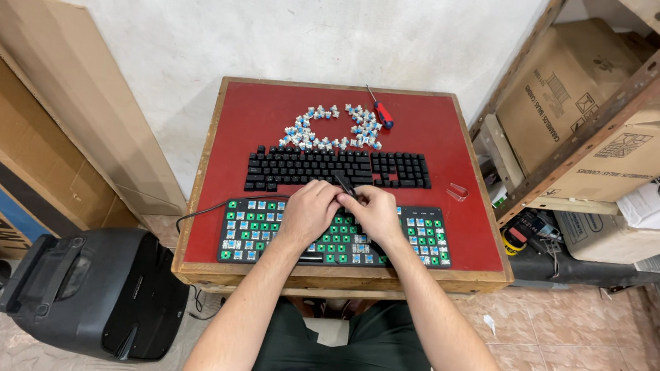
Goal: The person uses a keycap puller to remove keycaps from a mechanical keyboard and places them on the table. They then pick up switches from a pile and insert them into the keyboard's PCB one by one.
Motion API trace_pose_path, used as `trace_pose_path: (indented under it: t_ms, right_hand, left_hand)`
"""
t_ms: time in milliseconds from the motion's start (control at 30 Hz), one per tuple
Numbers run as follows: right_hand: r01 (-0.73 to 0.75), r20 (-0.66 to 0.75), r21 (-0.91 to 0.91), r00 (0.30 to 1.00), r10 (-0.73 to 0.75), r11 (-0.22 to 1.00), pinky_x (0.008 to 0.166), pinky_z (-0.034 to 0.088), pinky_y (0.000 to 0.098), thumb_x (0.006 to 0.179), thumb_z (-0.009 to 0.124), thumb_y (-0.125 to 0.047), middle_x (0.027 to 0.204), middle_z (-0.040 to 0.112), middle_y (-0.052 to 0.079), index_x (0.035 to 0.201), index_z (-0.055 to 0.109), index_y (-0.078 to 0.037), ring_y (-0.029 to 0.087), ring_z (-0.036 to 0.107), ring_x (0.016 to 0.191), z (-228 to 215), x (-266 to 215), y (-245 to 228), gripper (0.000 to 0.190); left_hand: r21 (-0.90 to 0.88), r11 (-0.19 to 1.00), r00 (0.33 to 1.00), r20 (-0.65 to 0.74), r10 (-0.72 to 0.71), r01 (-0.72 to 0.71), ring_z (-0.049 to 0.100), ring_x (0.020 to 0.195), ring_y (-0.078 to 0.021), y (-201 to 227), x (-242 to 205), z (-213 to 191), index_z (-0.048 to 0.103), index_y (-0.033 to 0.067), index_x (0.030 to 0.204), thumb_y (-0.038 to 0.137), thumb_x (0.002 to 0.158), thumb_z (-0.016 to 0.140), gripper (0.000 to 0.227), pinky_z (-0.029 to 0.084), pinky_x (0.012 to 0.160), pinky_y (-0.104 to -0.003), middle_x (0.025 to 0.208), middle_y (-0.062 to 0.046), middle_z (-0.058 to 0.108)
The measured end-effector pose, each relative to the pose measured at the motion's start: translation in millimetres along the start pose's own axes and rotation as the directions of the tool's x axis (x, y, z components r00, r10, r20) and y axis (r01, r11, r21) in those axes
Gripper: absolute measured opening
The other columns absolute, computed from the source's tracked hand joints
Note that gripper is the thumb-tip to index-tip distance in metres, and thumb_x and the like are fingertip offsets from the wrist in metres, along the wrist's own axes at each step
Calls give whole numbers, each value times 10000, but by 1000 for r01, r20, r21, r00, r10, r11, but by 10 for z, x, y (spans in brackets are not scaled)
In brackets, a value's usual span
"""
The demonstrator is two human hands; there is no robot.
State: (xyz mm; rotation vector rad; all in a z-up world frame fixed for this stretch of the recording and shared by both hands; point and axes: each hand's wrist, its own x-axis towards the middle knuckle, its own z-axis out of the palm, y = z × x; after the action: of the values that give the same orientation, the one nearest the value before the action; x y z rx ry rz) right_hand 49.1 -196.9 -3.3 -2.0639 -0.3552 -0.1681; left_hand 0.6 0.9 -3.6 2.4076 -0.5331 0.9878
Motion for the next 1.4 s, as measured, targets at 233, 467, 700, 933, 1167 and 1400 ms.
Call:
trace_pose_path:
  t_ms: [233, 467, 700, 933, 1167, 1400]
  right_hand:
    - [-95, -101, 54, 990, 100, 994, 690, 570, 325, 1024, 874, -419, 666, 699, -16, 1100, 907, -185, 105, 659, 699, -91, 225, 380, 248]
    - [-102, -127, 104, 985, 115, 989, 824, 637, 363, 959, 896, -247, 917, 844, 70, 1299, 786, -123, 164, 783, 822, -191, -38, -64, 378]
    - [-64, -164, 132, 983, 85, 989, 701, 584, 354, 1028, 868, -303, 803, 789, 36, 1246, 851, -137, 149, 695, 679, -176, -42, 97, 274]
    - [-59, -139, 79, 988, 70, 995, 693, 573, 345, 986, 907, -328, 811, 786, 39, 1220, 871, -127, 149, 681, 707, -142, -12, 99, 310]
    - [-74, -154, 118, 984, 92, 990, 692, 594, 324, 939, 924, -253, 845, 819, 47, 1240, 864, -118, 139, 721, 713, -207, -44, -74, 334]
    - [-89, -144, 143, 983, 110, 986, 701, 607, 283, 892, 955, -211, 827, 835, 19, 1250, 856, -140, 100, 729, 700, -223, -55, -79, 378]
  left_hand:
    - [-6, 999, 999, -15, -39, 39, 747, 1014, -238, -2, -3, 15, 742, 159, 1150, 253, 1064, 752, 128, 639, 888, -365, 978, -25, 689]
    - [34, 987, 987, -35, -159, 160, 782, 1004, -246, 80, 16, -21, 743, 139, 1215, 176, 1002, 783, 220, 653, 884, -371, 994, -45, 737]
    - [10, 964, 963, 50, -264, 264, 767, 1087, -287, 83, 40, -42, 750, 114, 1218, 156, 1038, 759, 185, 649, 951, -389, 1078, -64, 726]
    - [22, 932, 921, 144, -362, 363, 758, 1079, -335, -227, 427, 124, 787, 149, 1187, 194, 983, 818, 211, 651, 970, -465, 1031, -72, 694]
    - [198, 867, 838, 232, -494, 457, 717, 1263, -296, -883, 1166, 552, 786, 217, 1227, 249, 1019, 782, 211, 636, 1069, -468, 1148, -33, 723]
    - [300, 809, 752, 306, -584, 506, 659, 1341, -272, -1476, 1406, 889, 764, 286, 1446, 304, 1077, 746, 369, 633, 1114, -486, 1304, -44, 766]
